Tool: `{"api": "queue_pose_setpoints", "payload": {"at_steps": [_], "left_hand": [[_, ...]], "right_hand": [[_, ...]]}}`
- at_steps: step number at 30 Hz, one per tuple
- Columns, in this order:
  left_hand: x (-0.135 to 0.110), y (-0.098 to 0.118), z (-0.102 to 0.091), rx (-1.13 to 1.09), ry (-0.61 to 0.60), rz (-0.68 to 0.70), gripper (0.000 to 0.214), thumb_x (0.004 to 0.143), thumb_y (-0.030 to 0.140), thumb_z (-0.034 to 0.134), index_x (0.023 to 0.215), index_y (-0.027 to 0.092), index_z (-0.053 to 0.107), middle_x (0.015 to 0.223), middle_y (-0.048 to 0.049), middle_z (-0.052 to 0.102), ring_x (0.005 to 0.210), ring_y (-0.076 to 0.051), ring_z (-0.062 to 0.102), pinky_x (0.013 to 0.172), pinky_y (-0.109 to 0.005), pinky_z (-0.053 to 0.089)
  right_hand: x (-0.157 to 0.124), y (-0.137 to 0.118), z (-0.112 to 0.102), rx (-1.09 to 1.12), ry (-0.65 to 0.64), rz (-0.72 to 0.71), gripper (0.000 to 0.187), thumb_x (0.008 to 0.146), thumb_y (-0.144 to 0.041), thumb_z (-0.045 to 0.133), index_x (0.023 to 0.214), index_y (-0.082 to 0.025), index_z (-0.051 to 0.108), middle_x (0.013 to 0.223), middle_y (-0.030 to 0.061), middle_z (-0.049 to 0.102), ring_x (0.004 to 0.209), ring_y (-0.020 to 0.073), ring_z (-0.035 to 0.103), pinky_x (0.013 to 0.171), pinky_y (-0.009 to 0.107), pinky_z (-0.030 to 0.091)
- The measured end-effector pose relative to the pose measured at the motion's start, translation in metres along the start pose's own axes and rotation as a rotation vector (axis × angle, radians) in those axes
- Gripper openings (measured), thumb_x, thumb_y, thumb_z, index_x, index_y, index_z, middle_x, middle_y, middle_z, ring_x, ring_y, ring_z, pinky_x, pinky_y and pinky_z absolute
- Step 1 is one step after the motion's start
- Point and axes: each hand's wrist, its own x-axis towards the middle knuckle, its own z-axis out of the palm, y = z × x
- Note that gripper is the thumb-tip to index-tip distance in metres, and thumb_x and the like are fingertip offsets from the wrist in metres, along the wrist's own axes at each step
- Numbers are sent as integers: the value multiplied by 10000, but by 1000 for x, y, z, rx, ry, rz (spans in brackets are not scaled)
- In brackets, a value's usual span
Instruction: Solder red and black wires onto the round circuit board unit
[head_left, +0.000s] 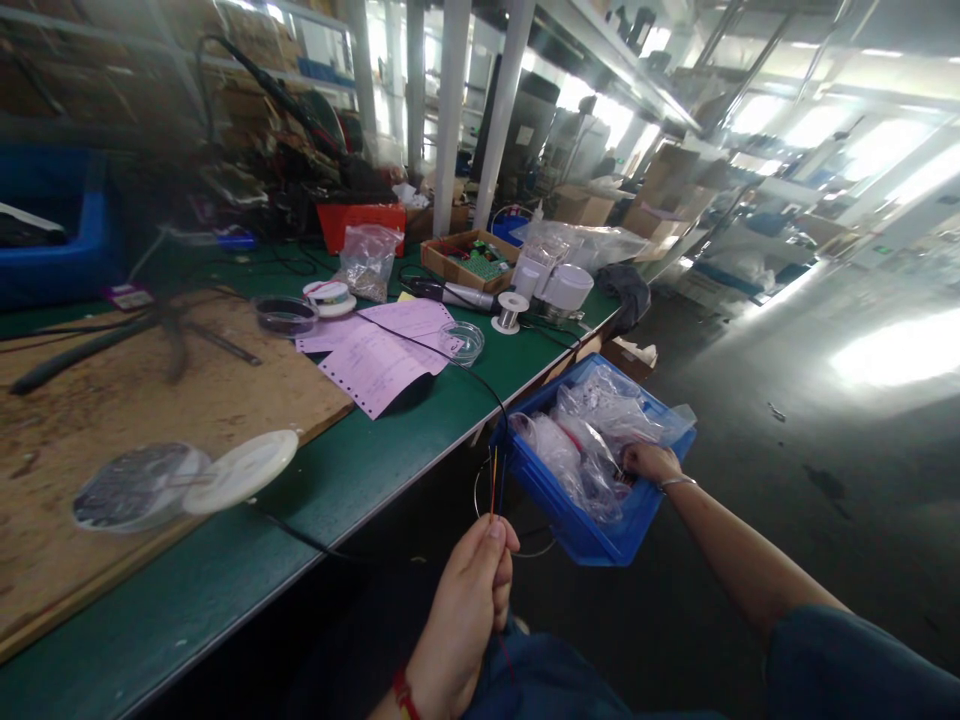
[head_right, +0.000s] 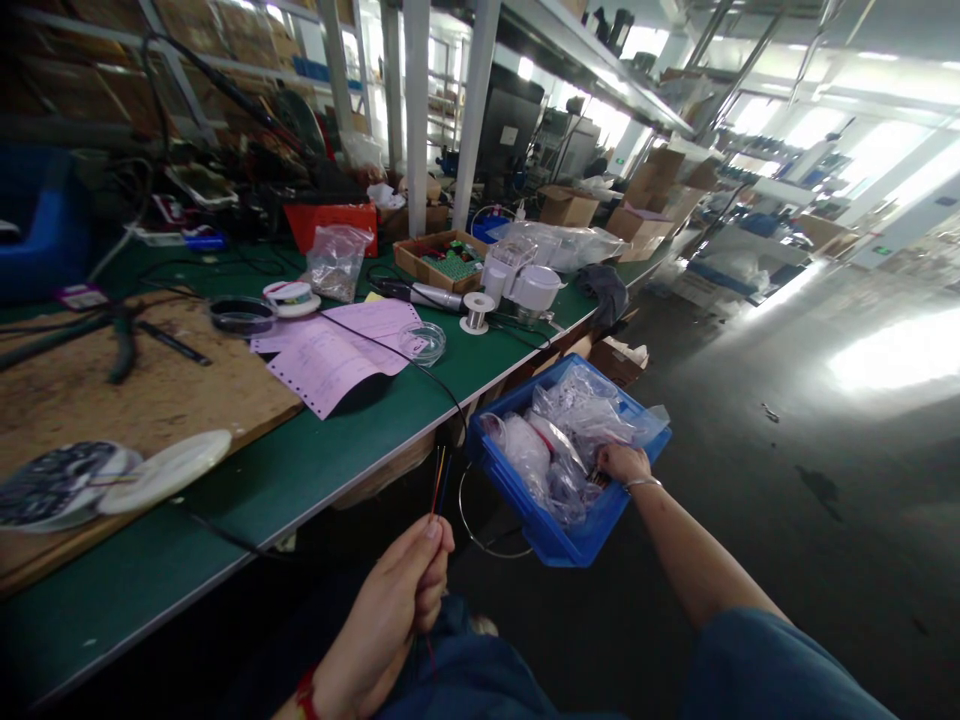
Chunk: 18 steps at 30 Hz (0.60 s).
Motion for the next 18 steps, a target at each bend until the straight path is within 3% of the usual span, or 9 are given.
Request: {"api": "queue_pose_setpoints", "payload": {"at_steps": [7,9,12,14,15,18], "left_hand": [[-2,2,0,4,-16,18,601,676,764,584,801,196,435,553,118,232,461,-37,127,428,-215,87],[-3,2,-1,4,-11,34,604,680,772,576,800,196,439,554,117,231,458,-38,128,428,-216,83],[-6,10,-4,34,79,157,557,760,745,516,800,193,461,568,103,236,460,-49,149,431,-225,104],[-12,24,-6,109,197,321,485,852,672,460,809,190,492,587,80,288,473,-62,217,443,-232,168],[-16,32,-6,161,260,410,443,894,620,432,821,191,512,603,63,340,492,-72,276,459,-235,216],[-35,55,-4,312,363,639,359,974,472,360,839,204,557,795,-10,574,699,-115,506,641,-242,397]], "right_hand": [[-20,-11,-10,133,177,-56,208,939,-322,617,836,-141,613,851,18,619,816,167,596,817,361,503],[-34,-14,-29,211,319,-42,247,959,-330,561,798,-144,575,791,17,599,749,161,583,761,341,499],[-72,-27,-83,363,608,-51,301,997,-326,311,798,-188,490,840,99,615,781,226,599,729,391,487],[-109,-50,-127,476,764,-165,333,988,-408,198,836,-238,440,949,115,621,864,263,608,760,422,484],[-131,-67,-148,521,804,-290,314,972,-496,262,869,-268,451,955,89,620,870,272,603,745,430,482],[-195,-140,-195,462,841,-860,244,919,-548,449,875,-328,547,851,68,634,669,240,588,535,405,443]]}}
